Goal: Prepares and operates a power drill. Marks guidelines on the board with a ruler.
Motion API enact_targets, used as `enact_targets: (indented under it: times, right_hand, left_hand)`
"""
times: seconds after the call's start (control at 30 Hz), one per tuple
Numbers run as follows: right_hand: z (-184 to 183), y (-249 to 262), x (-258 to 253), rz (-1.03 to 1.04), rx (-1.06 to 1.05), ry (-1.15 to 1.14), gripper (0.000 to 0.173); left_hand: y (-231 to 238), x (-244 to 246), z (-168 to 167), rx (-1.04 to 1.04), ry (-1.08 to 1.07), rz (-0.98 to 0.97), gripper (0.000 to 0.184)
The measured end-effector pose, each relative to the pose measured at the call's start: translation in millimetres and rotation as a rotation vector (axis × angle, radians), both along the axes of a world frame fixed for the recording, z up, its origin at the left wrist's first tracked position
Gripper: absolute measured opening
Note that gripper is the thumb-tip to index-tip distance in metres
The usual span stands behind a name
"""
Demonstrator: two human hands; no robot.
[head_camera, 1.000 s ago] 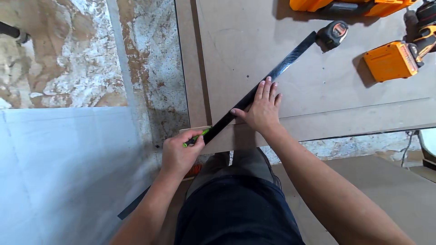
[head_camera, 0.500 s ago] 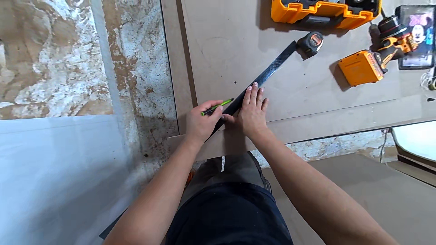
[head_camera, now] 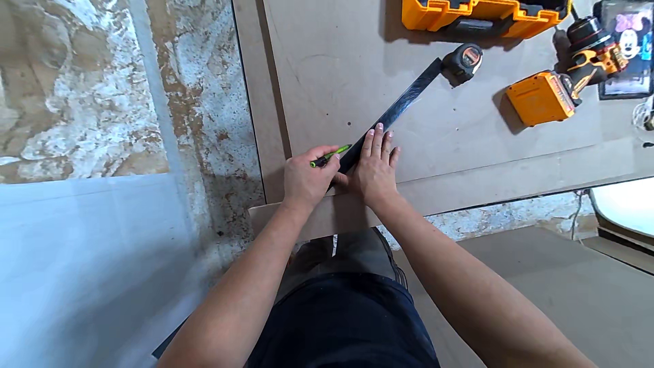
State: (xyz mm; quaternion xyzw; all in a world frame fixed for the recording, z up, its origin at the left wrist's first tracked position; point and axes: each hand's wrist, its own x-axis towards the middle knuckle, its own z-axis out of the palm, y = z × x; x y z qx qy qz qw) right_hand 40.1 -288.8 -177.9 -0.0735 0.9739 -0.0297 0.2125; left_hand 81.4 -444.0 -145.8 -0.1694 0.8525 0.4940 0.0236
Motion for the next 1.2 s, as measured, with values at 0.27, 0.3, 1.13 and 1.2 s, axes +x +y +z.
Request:
enact_targets:
  times: [0.27, 0.3, 1.13, 1.2]
  right_hand:
    - [1.6, 0.2, -0.1, 0.006, 0.014, -0.014, 0.154]
    - [1.5, 0.4, 0.4, 0.004, -0.002, -0.010, 0.154]
    - [19.1, -28.8, 38.1, 0.125, -0.113, 0.169, 0.072]
    - [15.9, -35.6, 50.1, 0.142, -0.122, 0.171, 0.065]
  left_hand:
    - [-16.5, 21.6, 17.3, -0.114, -0.088, -0.025, 0.016]
    - [-25.1, 37.2, 22.1, -0.135, -0.101, -0.019, 0.016]
    - [-39.6, 220.4, -36.1, -0.500, 0.105, -0.302, 0.050]
    - [-39.0, 221.5, -36.0, -0.499, 0.102, -0.311, 0.050]
